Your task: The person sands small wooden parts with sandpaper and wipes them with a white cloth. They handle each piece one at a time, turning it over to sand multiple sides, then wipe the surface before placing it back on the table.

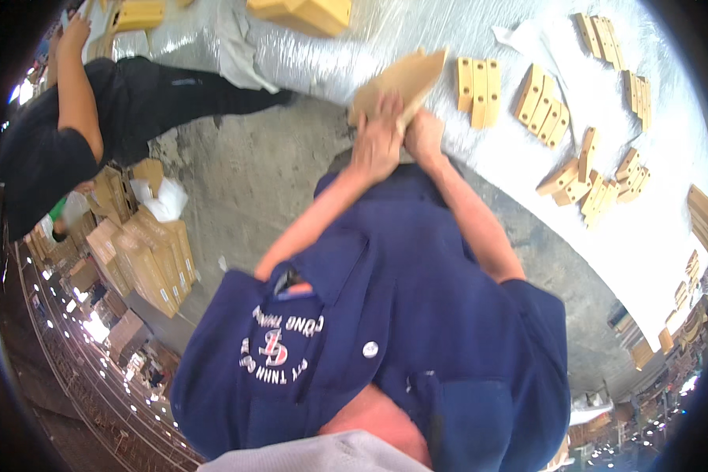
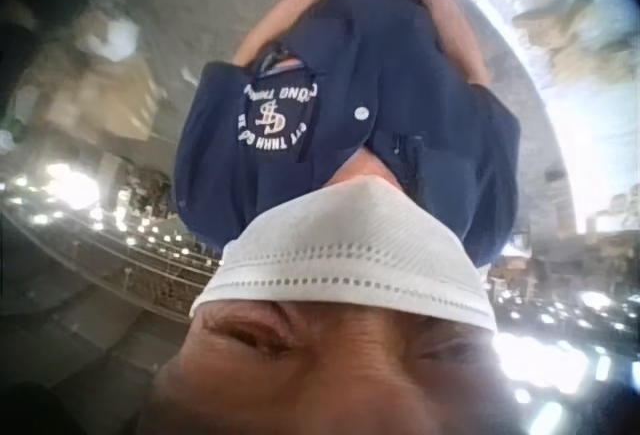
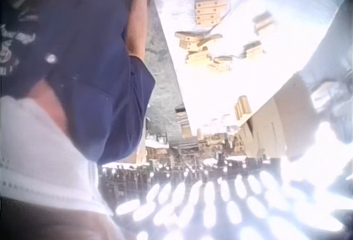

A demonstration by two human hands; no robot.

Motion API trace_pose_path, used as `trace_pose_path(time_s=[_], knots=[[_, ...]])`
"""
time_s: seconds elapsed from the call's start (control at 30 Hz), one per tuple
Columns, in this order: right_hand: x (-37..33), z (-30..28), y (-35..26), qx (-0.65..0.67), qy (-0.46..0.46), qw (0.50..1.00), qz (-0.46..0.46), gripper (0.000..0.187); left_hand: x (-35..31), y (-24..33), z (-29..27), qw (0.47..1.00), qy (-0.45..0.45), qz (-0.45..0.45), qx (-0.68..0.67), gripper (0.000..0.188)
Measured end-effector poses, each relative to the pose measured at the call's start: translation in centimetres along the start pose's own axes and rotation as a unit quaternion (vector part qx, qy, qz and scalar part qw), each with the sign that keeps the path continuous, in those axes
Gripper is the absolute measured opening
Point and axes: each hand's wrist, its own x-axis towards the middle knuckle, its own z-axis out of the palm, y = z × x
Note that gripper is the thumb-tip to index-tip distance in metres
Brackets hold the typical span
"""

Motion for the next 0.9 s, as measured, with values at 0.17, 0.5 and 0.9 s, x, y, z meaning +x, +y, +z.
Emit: trace_pose_path(time_s=[0.17,0.5,0.9], knots=[[1.5,-1.3,-3.6,-0.017,-0.016,0.999,0.048,0.048,4.8,-2.4,-1.2,0.998,-0.034,-0.055,0.028,0.050],[0.6,0.0,-2.0,-0.027,-0.030,0.998,0.043,0.062,0.1,-0.2,0.3,0.997,0.049,-0.014,-0.059,0.048],[1.6,0.1,-1.7,-0.006,0.023,1.000,0.006,0.054,3.9,-1.4,-1.4,0.998,0.001,-0.060,0.000,0.050]])
